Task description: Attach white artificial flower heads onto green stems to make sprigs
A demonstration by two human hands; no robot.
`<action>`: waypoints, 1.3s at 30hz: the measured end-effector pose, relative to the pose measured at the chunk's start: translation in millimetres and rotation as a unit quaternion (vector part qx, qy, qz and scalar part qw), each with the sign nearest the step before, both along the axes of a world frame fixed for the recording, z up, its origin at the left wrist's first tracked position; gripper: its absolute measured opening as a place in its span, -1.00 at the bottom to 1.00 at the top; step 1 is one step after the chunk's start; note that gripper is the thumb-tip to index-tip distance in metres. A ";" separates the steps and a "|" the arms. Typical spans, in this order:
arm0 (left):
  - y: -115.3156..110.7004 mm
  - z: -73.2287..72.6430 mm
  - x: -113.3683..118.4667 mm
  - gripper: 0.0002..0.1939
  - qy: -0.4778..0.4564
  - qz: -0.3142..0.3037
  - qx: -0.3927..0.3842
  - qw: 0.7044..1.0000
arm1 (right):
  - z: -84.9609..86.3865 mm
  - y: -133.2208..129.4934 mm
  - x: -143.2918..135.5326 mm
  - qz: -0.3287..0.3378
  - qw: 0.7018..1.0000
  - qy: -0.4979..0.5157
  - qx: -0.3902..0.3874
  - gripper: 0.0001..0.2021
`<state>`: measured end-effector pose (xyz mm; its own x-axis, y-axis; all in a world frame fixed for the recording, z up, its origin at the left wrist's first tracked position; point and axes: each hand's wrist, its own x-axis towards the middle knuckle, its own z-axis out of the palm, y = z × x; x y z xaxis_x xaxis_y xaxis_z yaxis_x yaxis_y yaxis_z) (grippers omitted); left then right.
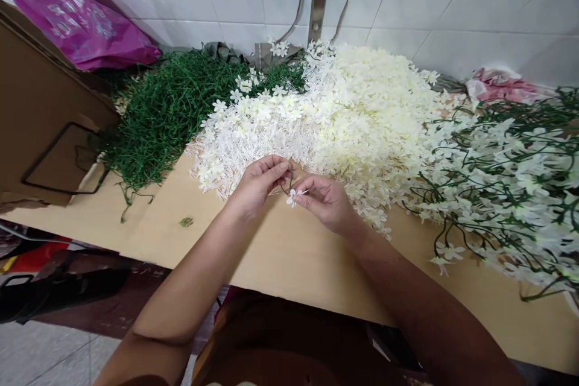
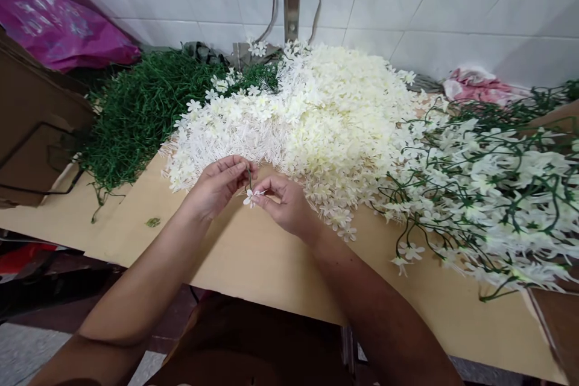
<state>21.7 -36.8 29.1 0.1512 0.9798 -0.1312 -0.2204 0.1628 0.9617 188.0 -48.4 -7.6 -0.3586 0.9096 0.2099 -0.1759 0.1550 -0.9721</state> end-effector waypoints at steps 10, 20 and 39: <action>7.6 -10.1 -9.0 -0.59 -0.079 0.028 -0.013 0.996 | 0.7 11.4 11.8 -0.055 0.971 0.129 -0.195 -0.67; -1.4 -24.2 0.3 -0.52 0.125 -0.084 0.077 0.986 | 2.5 12.9 14.5 -0.042 0.962 0.143 -0.229 -0.74; -2.8 -21.4 -0.6 -0.61 -0.040 -0.125 -0.050 0.990 | 4.7 13.1 16.3 -0.037 0.960 0.141 -0.238 -0.65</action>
